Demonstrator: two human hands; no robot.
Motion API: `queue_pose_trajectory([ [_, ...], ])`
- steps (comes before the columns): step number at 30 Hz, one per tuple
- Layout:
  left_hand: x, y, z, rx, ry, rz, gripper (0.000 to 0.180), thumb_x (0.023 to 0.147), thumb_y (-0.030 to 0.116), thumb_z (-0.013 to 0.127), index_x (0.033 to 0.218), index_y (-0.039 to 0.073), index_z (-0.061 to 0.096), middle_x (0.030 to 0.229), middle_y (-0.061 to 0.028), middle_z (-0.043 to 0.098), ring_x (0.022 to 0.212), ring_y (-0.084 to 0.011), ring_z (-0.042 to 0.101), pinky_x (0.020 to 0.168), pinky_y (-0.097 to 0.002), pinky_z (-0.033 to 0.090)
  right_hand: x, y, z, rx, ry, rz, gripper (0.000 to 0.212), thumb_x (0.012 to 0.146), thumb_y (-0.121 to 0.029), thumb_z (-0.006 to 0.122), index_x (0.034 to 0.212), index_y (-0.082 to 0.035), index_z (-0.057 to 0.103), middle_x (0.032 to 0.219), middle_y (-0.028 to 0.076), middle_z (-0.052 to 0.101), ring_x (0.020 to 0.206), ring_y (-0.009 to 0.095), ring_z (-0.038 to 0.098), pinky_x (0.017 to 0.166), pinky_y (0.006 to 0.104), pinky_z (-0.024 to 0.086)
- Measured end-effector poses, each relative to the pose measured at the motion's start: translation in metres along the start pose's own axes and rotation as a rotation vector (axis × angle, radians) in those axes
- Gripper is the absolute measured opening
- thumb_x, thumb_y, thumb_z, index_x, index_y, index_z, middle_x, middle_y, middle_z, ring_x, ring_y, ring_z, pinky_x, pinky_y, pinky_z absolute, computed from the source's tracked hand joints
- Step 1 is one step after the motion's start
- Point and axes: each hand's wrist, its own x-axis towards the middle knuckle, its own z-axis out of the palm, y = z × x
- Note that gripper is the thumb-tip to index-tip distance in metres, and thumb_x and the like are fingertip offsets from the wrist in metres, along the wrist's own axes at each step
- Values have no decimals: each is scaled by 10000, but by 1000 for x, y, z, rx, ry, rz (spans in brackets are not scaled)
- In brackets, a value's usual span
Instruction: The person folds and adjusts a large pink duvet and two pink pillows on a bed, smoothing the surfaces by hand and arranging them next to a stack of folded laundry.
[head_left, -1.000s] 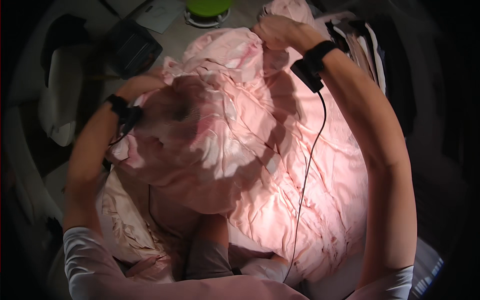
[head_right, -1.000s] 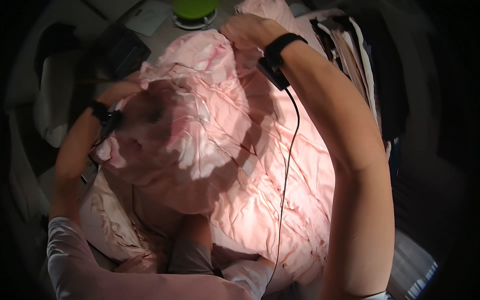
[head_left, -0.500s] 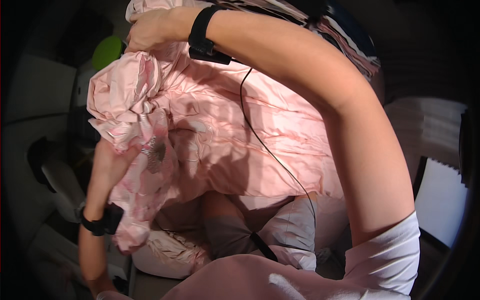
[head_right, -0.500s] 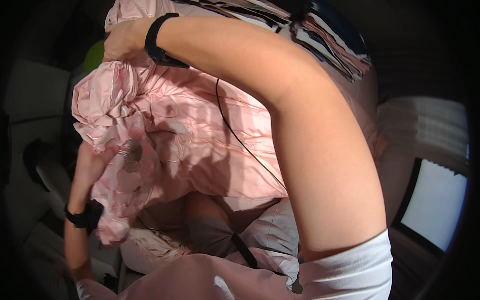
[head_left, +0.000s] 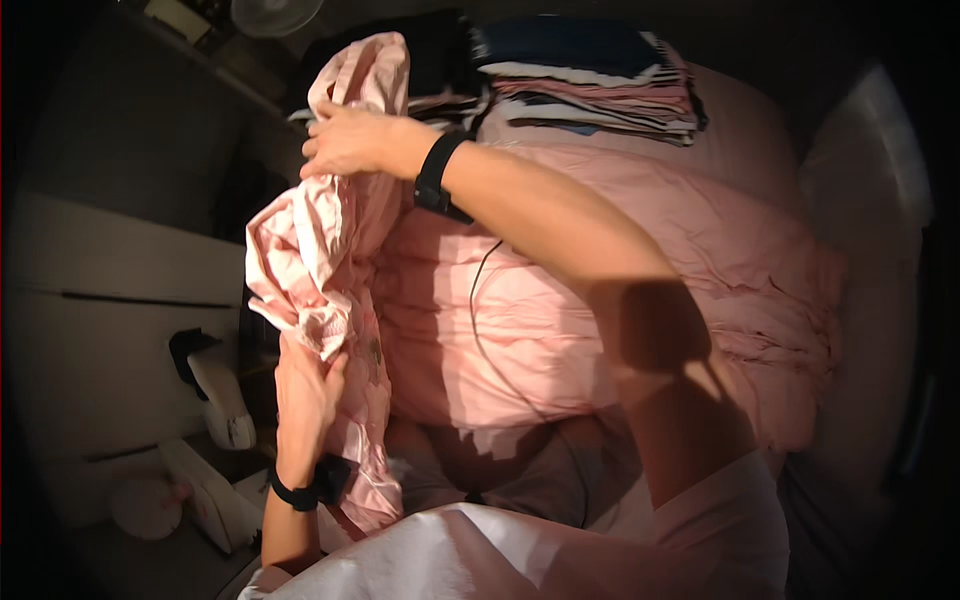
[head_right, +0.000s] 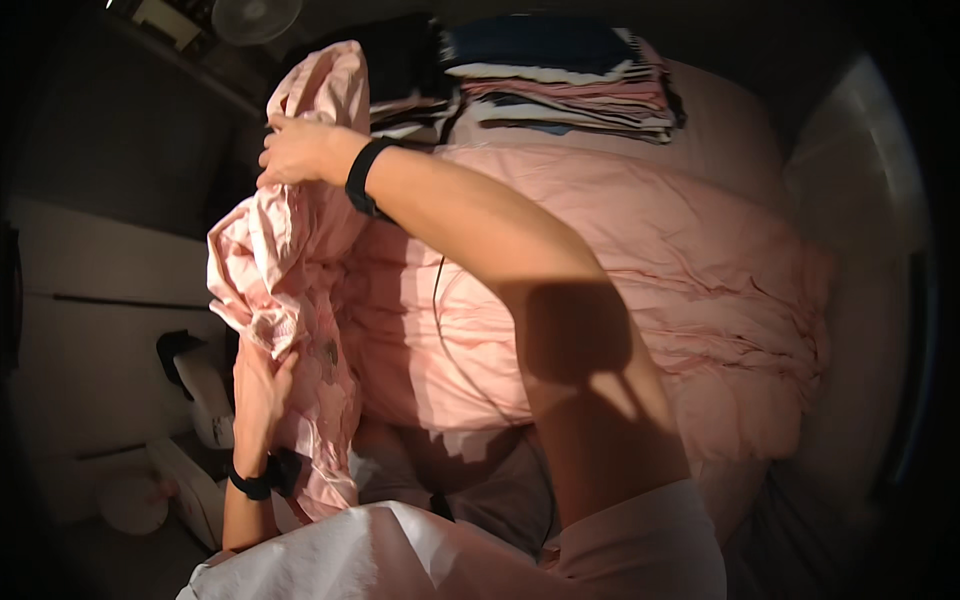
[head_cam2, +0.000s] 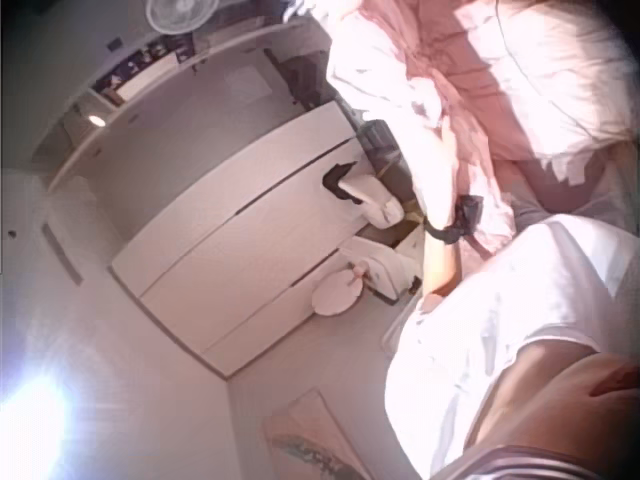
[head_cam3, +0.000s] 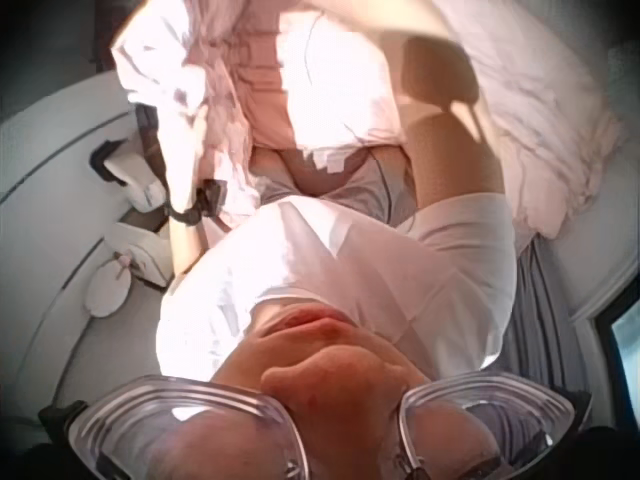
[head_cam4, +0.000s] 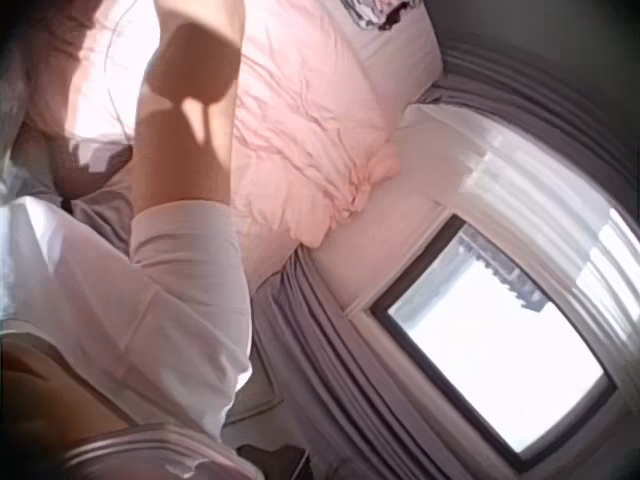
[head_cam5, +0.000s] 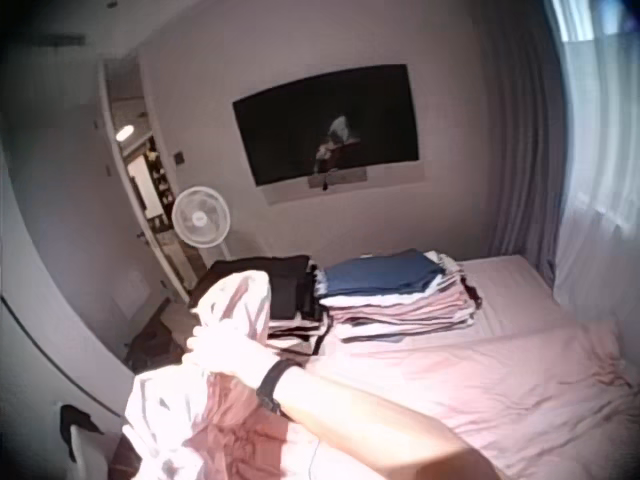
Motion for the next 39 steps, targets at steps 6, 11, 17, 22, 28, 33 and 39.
queue_pose_trajectory([
  [6, 11, -31, 27, 240, -123, -23, 453, 760, 226, 766, 1102, -33, 617, 1196, -360, 508, 714, -473, 649, 670, -497, 562, -4, -14, 13, 65, 187, 181, 195, 862, -169, 572, 1002, -265, 669, 930, -36, 627, 998, 184, 596, 1013, 414, 381],
  [11, 24, -71, 144, 263, -307, -119, 613, 784, 147, 702, 1284, -45, 405, 1296, -298, 444, 849, -408, 673, 703, -473, 565, -60, -74, 102, 71, -27, 449, 264, 933, -226, 554, 1158, -261, 687, 1205, -26, 674, 1174, 199, 579, 1007, 428, 399],
  [17, 33, -84, 121, 109, -186, -104, 572, 819, 185, 708, 1256, -11, 396, 1204, -264, 457, 891, -393, 640, 683, -459, 570, -131, -165, 27, 748, -237, 1091, 469, 890, -128, 598, 1348, -56, 530, 1284, 230, 573, 1183, 412, 541, 997, 441, 456],
  [22, -48, -22, 141, -100, -101, -70, 694, 770, 297, 778, 1289, 15, 414, 1217, -257, 452, 960, -404, 602, 808, -483, 500, -276, -271, -63, 1744, -487, 1412, 491, 943, -228, 653, 1373, -54, 492, 1126, 147, 653, 980, 317, 669, 809, 417, 559],
  [28, -52, -70, 126, -33, 7, 6, 980, 757, 341, 793, 1498, -20, 263, 1468, -365, 289, 1290, -465, 379, 990, -563, 352, -128, -308, -77, 2301, -230, 1700, 568, 939, -146, 687, 1420, -77, 394, 1059, 148, 674, 917, 273, 703, 769, 372, 590],
  [33, -53, -112, 142, -309, -26, -85, 940, 723, 167, 783, 1489, -8, 268, 1437, -333, 321, 1197, -465, 447, 908, -527, 439, -60, -316, -89, 1979, -514, 1681, 455, 935, -3, 595, 1373, -11, 471, 901, 73, 660, 797, 151, 638, 652, 275, 526],
  [39, -45, -114, 96, -257, 3, 63, 669, 711, -2, 658, 1347, 1, 448, 1108, -231, 499, 994, -408, 525, 738, -448, 540, -103, -300, -262, 1335, -738, 1318, 743, 744, 184, 415, 1418, -101, 541, 860, 61, 649, 682, 121, 600, 553, 245, 470],
])
